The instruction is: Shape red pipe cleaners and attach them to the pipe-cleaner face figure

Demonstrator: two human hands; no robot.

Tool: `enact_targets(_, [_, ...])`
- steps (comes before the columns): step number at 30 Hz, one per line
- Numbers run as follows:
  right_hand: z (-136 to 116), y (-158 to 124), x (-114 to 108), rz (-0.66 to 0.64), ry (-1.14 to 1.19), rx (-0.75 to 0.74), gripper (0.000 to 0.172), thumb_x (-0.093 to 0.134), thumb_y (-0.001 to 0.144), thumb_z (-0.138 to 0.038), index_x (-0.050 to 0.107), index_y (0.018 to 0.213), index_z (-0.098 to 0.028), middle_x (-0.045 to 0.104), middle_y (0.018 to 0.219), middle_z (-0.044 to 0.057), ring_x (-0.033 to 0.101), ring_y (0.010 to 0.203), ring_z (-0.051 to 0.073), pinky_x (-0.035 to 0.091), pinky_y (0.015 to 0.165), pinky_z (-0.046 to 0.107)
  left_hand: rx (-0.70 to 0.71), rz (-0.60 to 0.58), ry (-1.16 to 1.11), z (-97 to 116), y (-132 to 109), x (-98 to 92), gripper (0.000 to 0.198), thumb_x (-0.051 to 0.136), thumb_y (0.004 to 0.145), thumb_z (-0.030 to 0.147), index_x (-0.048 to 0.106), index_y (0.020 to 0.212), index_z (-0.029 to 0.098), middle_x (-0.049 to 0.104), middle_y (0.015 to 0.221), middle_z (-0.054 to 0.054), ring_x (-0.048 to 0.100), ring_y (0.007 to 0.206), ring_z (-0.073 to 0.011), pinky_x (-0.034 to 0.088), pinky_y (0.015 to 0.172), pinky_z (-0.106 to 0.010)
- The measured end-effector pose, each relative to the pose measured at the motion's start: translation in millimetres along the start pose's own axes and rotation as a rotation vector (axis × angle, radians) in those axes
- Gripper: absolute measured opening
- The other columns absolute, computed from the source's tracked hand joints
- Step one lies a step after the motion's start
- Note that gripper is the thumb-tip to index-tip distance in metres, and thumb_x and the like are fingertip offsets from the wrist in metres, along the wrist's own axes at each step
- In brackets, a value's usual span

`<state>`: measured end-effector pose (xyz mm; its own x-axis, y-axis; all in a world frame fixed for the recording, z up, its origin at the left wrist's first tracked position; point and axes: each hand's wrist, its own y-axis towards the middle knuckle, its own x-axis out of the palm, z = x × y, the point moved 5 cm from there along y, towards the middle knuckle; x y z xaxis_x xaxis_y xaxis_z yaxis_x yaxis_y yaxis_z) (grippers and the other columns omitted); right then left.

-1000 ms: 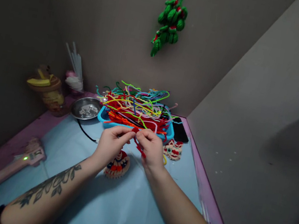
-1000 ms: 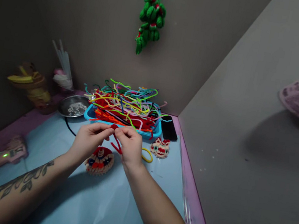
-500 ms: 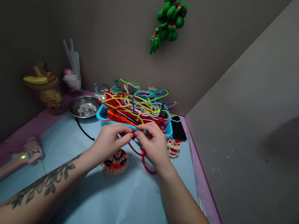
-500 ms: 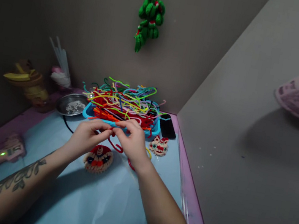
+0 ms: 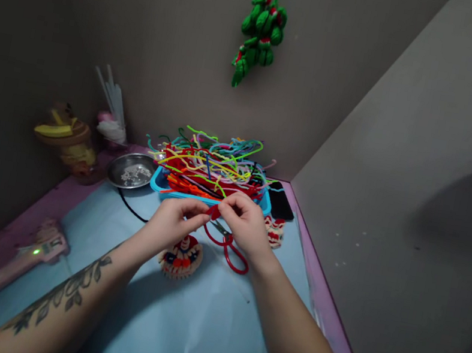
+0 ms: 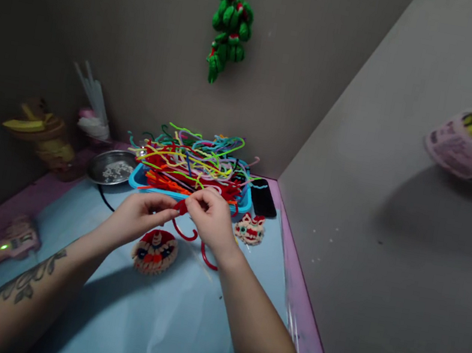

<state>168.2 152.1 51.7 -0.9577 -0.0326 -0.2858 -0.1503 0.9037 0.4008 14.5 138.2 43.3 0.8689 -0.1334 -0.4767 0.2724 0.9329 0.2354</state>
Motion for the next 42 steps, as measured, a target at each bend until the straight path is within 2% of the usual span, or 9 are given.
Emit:
enact_targets(8, [9.9, -2.7, -1.1, 0.106, 0.078, 0.048, 0.016, 0.058, 0.082, -0.027, 0.058, 0.068, -0.019, 0.054, 0.070, -0.001, 0.051, 0.068, 0.014, 0.040, 0.065, 0.026, -0.044, 0.096, -0.065, 1.1, -3.4, 2.6, 0.014, 0.067, 0.077, 0.029, 0.073, 0.082, 0.017, 0.076, 0.078, -0.003, 0.068, 0.069, -0.0181, 0.052, 0.063, -0.025])
enact_targets(13, [10.7, -4.7, 2.1, 0.127, 0.132, 0.083, 0.017, 0.058, 0.081, -0.029, 0.058, 0.068, -0.019, 0.054, 0.070, -0.001, 0.050, 0.067, 0.014, 0.040, 0.064, 0.026, -0.064, 0.103, -0.082, 0.5, -4.1, 4.3, 0.014, 0.068, 0.075, 0.029, 0.074, 0.079, 0.017, 0.076, 0.077, -0.003, 0.068, 0.068, -0.0185, 0.052, 0.063, -0.026])
enact_targets(21, [11.0, -8.6, 5.3, 0.187, 0.219, 0.112, 0.016, 0.059, 0.081, -0.030, 0.059, 0.070, -0.018, 0.055, 0.070, -0.001, 0.050, 0.068, 0.014, 0.041, 0.066, 0.027, -0.196, 0.086, -0.222, -4.8, -3.8, 9.9, 0.019, 0.069, 0.073, 0.033, 0.073, 0.076, 0.015, 0.074, 0.073, -0.004, 0.064, 0.063, -0.0159, 0.049, 0.058, -0.024])
enact_targets(29, [13.0, -11.0, 7.3, 0.213, 0.194, 0.107, 0.017, 0.060, 0.082, -0.031, 0.059, 0.071, -0.019, 0.056, 0.071, -0.001, 0.051, 0.070, 0.014, 0.042, 0.067, 0.027, -0.220, 0.131, -0.263, -5.0, -6.2, 11.1, 0.022, 0.069, 0.072, 0.035, 0.071, 0.077, 0.014, 0.073, 0.072, -0.004, 0.063, 0.063, -0.0158, 0.048, 0.059, -0.025])
enact_targets(32, [17.9, -10.7, 10.0, 0.201, 0.275, 0.147, 0.018, 0.062, 0.080, -0.034, 0.060, 0.071, -0.019, 0.056, 0.069, -0.002, 0.049, 0.065, 0.013, 0.041, 0.063, 0.026, -0.243, 0.117, -0.309, -6.4, -5.5, 11.1, 0.020, 0.068, 0.071, 0.034, 0.069, 0.072, 0.014, 0.070, 0.067, -0.003, 0.061, 0.059, -0.0146, 0.048, 0.057, -0.025])
enact_targets(35, [24.7, -6.9, 11.6, 0.137, 0.392, 0.225, 0.021, 0.066, 0.076, -0.040, 0.064, 0.072, -0.019, 0.052, 0.061, -0.003, 0.042, 0.055, 0.011, 0.036, 0.053, 0.024, -0.260, 0.087, -0.393, -6.9, -3.1, 10.0, 0.018, 0.069, 0.067, 0.032, 0.067, 0.067, 0.015, 0.067, 0.063, -0.001, 0.058, 0.057, -0.0128, 0.046, 0.056, -0.024])
enact_targets(39, [29.3, -0.4, 9.8, 0.050, 0.508, 0.281, 0.031, 0.070, 0.070, -0.049, 0.070, 0.080, -0.019, 0.046, 0.054, -0.004, 0.031, 0.047, 0.009, 0.026, 0.045, 0.023, -0.324, 0.032, -0.514, -9.0, -1.6, 10.7, 0.020, 0.071, 0.062, 0.033, 0.064, 0.061, 0.015, 0.055, 0.050, 0.003, 0.043, 0.044, -0.0071, 0.035, 0.044, -0.020])
enact_targets(42, [29.0, 1.7, 10.0, 0.009, 0.576, 0.249, 0.031, 0.076, 0.063, -0.048, 0.071, 0.076, -0.020, 0.053, 0.061, -0.002, 0.034, 0.049, 0.008, 0.027, 0.046, 0.023, -0.385, -0.034, -0.588, -11.7, -3.1, 15.2, 0.022, 0.071, 0.061, 0.035, 0.061, 0.060, 0.015, 0.045, 0.044, 0.006, 0.029, 0.039, -0.0044, 0.022, 0.039, -0.018])
